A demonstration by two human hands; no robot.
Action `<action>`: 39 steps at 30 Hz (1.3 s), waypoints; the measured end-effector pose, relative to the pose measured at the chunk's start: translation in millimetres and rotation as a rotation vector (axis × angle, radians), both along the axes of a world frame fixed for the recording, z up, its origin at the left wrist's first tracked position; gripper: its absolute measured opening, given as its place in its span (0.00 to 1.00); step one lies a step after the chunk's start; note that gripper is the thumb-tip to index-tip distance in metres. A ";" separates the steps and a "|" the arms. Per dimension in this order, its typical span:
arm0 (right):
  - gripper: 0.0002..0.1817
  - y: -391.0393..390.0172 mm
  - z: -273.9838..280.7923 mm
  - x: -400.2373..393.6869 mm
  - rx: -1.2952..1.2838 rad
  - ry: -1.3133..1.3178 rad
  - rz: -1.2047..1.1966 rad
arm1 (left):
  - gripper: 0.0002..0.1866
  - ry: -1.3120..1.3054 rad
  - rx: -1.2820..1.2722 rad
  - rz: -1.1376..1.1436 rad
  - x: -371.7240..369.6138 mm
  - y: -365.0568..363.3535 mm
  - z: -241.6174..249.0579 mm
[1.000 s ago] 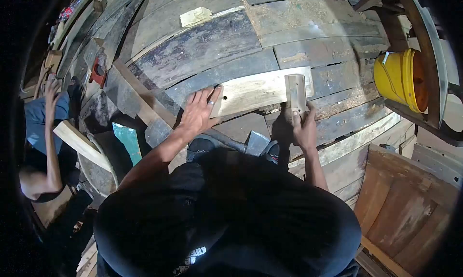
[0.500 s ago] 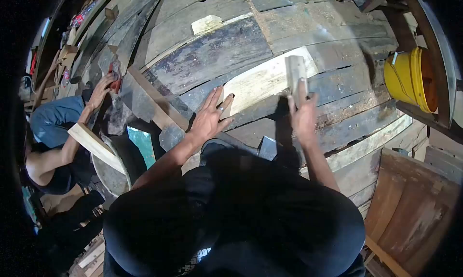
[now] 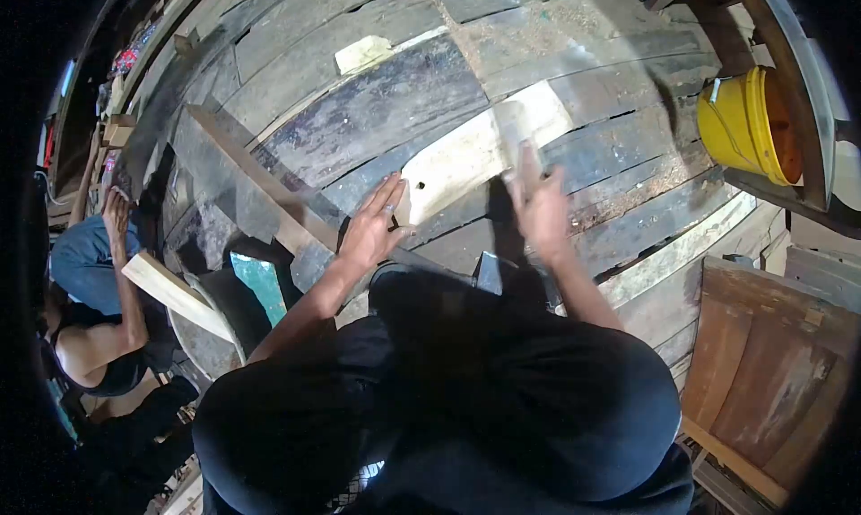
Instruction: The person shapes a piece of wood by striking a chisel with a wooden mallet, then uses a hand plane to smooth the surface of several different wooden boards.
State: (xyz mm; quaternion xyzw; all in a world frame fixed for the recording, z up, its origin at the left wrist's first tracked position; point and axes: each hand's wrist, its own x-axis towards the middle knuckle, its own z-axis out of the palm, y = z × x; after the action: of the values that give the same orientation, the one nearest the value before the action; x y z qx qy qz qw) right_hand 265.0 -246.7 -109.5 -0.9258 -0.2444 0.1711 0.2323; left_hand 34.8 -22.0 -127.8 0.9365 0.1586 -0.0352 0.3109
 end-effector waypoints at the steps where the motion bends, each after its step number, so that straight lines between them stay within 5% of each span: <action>1: 0.34 3.6 -3.9 -19.5 0.035 -0.123 0.207 | 0.50 0.007 0.002 0.006 0.2 0.5 -1.0; 6: 0.30 6.3 9.6 -51.2 -0.135 -0.014 0.460 | 0.50 0.021 0.041 0.014 0.9 0.2 -4.9; 7: 0.29 0.9 7.2 -39.3 0.067 -0.134 0.345 | 0.51 0.019 0.031 0.013 1.6 0.1 2.2; 8: 0.29 -8.0 -8.1 -15.7 -0.024 -0.285 0.315 | 0.51 0.029 0.034 0.006 0.5 -1.4 2.0; 14: 0.31 0.6 -26.0 10.4 0.076 -0.372 0.010 | 0.51 0.011 0.080 0.003 2.6 -0.5 -4.6; 18: 0.28 12.4 -13.1 -72.7 0.111 -0.046 0.459 | 0.50 0.027 0.066 0.005 4.1 -2.3 1.9; 20: 0.29 9.1 -12.4 -55.7 0.146 -0.096 0.525 | 0.50 0.065 0.065 0.011 4.1 -1.4 4.3; 21: 0.29 7.1 0.0 -37.9 -0.095 -0.108 0.440 | 0.50 0.039 0.076 0.004 3.1 -1.5 0.7; 25: 0.30 -8.1 -7.8 49.9 -0.054 -0.340 0.005 | 0.50 0.015 0.076 0.005 5.1 -1.9 0.1; 28: 0.29 3.0 -17.8 30.4 0.037 -0.331 -0.050 | 0.54 0.036 0.098 -0.001 5.1 -2.3 -2.6; 30: 0.28 10.8 -8.4 -16.6 0.052 -0.251 0.269 | 0.54 0.022 0.100 0.003 6.8 -1.0 -3.7; 32: 0.26 14.6 -1.0 -62.8 0.133 -0.045 0.380 | 0.52 0.025 0.045 0.013 4.0 -2.3 -2.7; 35: 0.27 -2.8 -9.3 -35.4 0.073 -0.104 0.445 | 0.51 0.044 0.043 0.005 4.6 -5.1 0.5; 39: 0.32 -21.7 -20.0 47.8 -0.042 -0.337 0.062 | 0.52 0.035 0.077 -0.006 3.5 -2.8 -3.7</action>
State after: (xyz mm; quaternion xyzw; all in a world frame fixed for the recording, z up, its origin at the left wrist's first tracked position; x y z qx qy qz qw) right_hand 312.8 -268.4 -129.6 -0.9380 -0.3046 0.0256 0.1634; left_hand 38.2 -24.8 -131.5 0.9475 0.1625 -0.0465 0.2715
